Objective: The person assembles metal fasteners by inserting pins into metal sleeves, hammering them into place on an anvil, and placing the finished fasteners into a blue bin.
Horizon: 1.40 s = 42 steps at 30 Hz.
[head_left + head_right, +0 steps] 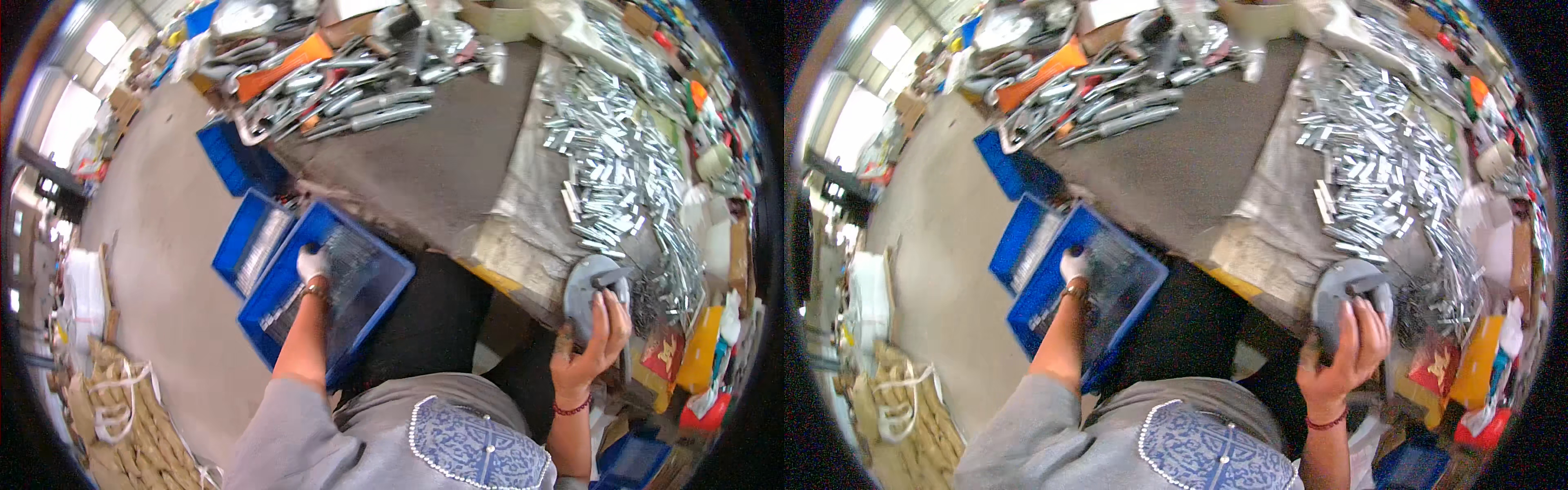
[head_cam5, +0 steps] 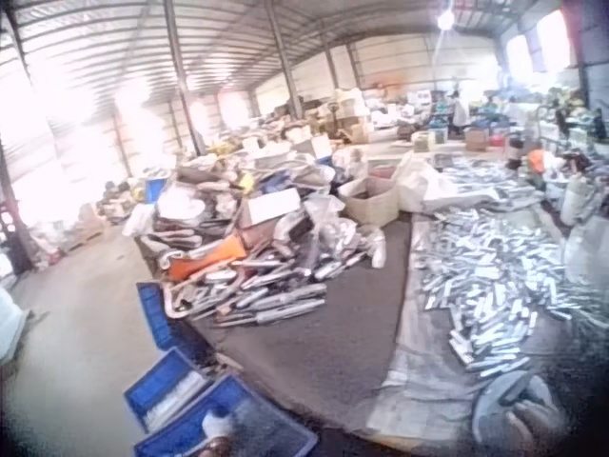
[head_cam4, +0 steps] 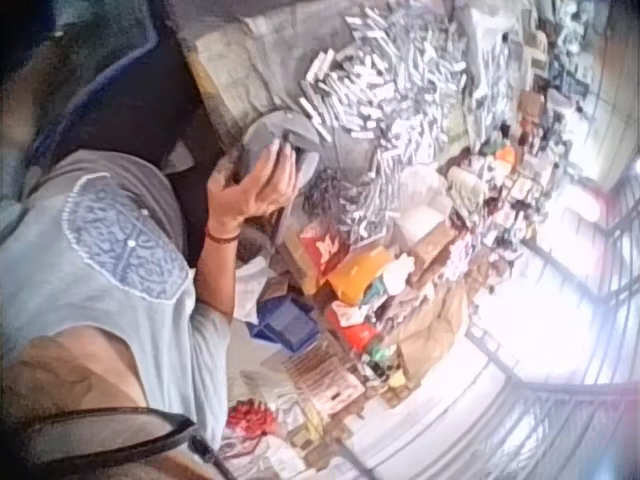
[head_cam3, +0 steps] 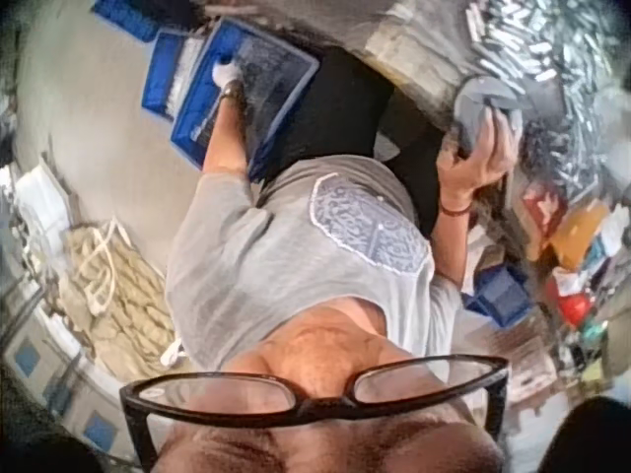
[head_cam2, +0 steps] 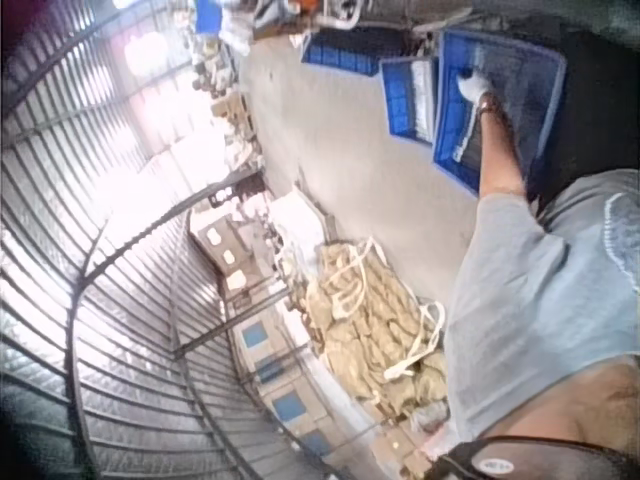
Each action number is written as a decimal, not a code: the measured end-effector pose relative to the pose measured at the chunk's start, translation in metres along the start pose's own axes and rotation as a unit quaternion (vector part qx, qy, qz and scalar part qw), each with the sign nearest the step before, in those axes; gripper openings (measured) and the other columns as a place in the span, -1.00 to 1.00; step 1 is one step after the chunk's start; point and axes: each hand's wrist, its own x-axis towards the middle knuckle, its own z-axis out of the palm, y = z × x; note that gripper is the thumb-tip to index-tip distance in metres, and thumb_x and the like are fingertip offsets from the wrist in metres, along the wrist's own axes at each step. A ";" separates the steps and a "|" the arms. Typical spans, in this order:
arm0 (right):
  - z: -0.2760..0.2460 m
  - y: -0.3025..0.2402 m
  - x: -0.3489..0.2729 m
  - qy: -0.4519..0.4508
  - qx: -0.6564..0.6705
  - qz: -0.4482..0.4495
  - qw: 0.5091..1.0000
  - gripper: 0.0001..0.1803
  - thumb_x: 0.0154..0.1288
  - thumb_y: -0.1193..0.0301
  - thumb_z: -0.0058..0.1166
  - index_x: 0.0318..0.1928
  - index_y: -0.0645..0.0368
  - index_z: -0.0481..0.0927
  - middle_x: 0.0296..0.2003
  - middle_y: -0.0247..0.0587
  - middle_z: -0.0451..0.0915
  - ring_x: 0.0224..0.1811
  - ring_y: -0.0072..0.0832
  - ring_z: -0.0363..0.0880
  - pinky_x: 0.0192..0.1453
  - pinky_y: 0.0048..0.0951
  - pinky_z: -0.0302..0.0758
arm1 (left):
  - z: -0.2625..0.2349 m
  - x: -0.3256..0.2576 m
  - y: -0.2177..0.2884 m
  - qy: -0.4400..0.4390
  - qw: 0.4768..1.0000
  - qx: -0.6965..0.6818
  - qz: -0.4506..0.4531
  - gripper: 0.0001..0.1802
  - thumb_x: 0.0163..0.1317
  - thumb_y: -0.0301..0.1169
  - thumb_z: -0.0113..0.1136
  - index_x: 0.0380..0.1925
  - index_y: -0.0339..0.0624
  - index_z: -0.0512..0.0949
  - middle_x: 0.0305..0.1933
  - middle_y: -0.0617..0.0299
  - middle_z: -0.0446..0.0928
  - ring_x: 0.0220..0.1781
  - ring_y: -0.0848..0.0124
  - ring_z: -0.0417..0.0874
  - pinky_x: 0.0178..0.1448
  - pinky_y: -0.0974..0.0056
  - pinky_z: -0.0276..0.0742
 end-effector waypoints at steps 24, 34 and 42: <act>0.000 -0.005 0.006 0.003 0.063 0.003 0.998 -0.31 0.17 0.20 0.43 0.36 0.00 0.71 0.29 -0.20 0.66 0.37 -0.26 0.65 0.65 0.07 0.37 | -0.024 -0.213 0.426 -0.302 0.616 -0.010 0.727 -0.72 0.20 -0.36 0.51 -0.09 -0.10 0.74 0.01 0.08 0.64 0.16 0.03 0.67 0.31 0.04 0.61; -0.041 0.006 0.008 0.033 0.232 0.032 0.972 -0.42 0.11 0.40 0.49 0.22 -0.06 0.80 0.18 -0.22 0.72 0.15 -0.23 0.75 0.33 -0.06 0.65 | -0.031 -0.217 0.435 -0.348 0.619 0.039 0.703 -0.78 0.22 -0.38 0.49 -0.17 -0.15 0.71 -0.13 0.07 0.63 0.04 0.04 0.67 0.21 0.04 0.60; -0.077 0.149 0.040 -0.037 -0.119 0.082 0.989 -0.92 0.20 0.52 0.25 -0.31 0.08 0.76 -0.22 -0.22 0.59 -0.03 -0.20 0.68 0.01 -0.15 0.65 | -0.084 -0.256 0.407 -0.348 0.612 -0.054 0.708 -0.80 0.17 -0.42 0.55 -0.23 -0.21 0.75 -0.18 0.05 0.68 -0.05 0.04 0.71 0.10 0.06 0.62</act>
